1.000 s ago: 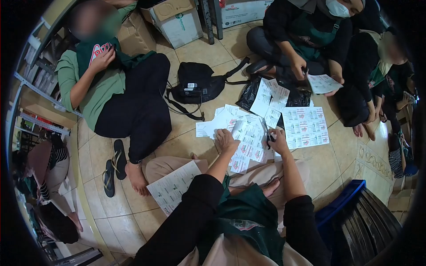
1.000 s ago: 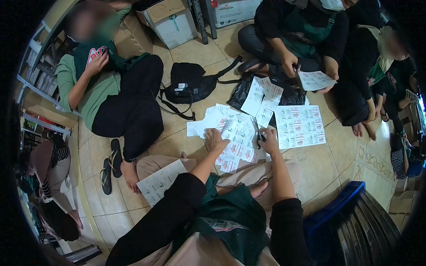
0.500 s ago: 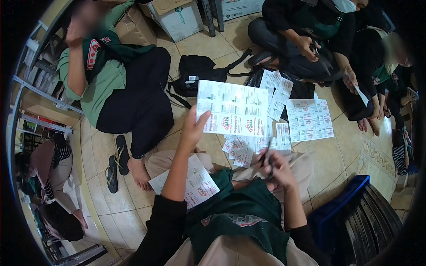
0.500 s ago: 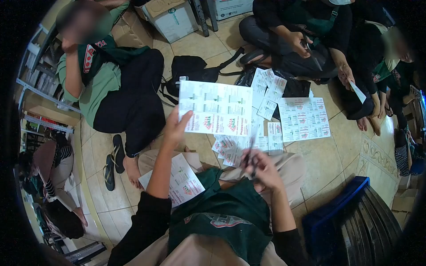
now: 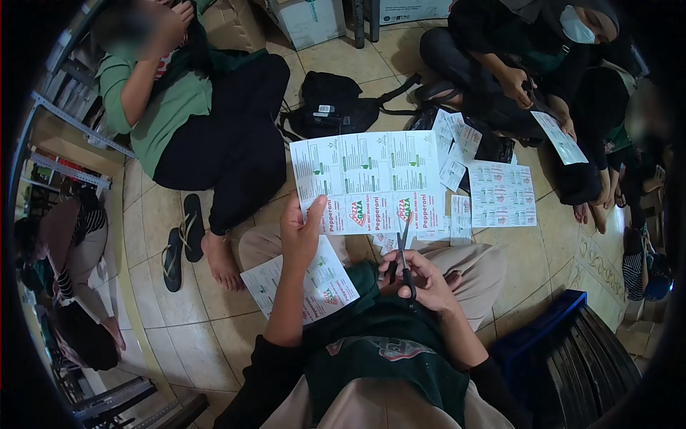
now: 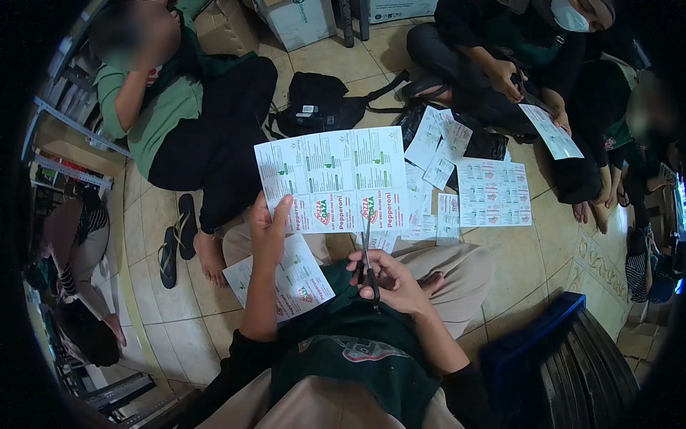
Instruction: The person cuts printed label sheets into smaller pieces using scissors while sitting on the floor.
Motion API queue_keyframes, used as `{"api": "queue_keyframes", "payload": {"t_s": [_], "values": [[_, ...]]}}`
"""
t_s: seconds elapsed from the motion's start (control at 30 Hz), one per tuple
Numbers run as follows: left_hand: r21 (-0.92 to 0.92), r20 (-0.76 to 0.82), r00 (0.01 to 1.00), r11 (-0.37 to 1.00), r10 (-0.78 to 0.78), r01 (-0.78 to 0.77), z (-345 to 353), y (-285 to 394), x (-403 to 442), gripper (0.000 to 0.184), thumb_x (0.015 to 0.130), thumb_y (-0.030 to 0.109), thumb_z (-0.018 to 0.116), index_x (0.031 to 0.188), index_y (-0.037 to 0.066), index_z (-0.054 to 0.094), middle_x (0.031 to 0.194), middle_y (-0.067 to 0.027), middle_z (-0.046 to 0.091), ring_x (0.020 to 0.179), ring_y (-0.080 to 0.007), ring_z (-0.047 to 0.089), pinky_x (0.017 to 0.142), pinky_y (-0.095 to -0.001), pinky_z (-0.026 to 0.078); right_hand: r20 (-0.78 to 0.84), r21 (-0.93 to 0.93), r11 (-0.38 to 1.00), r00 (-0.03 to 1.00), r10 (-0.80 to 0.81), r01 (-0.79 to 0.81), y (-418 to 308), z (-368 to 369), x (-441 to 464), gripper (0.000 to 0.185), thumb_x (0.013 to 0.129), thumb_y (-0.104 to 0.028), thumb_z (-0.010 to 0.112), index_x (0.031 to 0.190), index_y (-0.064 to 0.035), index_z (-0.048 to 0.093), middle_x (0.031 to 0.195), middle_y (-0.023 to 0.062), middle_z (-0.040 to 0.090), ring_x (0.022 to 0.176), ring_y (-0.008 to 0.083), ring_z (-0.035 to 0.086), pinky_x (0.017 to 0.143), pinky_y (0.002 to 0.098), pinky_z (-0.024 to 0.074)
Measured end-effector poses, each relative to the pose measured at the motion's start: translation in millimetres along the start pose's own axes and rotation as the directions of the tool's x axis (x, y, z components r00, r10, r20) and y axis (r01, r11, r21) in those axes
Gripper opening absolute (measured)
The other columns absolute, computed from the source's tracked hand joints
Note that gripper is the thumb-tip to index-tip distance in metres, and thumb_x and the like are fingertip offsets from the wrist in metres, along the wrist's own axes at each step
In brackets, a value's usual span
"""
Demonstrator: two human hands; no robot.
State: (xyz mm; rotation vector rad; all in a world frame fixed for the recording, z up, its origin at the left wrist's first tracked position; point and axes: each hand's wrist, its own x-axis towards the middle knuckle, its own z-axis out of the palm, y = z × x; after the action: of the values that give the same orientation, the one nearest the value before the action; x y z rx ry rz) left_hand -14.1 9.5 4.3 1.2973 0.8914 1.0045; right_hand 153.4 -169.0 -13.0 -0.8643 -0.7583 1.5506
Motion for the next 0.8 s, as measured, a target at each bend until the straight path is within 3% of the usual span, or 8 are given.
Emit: {"api": "queue_keyframes", "payload": {"t_s": [0.8], "values": [[-0.032,-0.029,0.997,0.997,0.068,-0.069,3.2,10.4,-9.5,0.021,0.091,0.013,0.054,0.107,0.0,0.054,0.095,-0.0061,0.063,0.081,-0.006,0.058,0.071,-0.022,0.047,-0.053,-0.106,0.994,0.998,-0.029,0.024,2.4,2.2,5.5,0.055,0.079,-0.004,0.069,0.127,-0.0025,0.044,0.107,0.0054,0.054,0.091,0.0109,0.055,0.08,0.0239,0.0453]]}}
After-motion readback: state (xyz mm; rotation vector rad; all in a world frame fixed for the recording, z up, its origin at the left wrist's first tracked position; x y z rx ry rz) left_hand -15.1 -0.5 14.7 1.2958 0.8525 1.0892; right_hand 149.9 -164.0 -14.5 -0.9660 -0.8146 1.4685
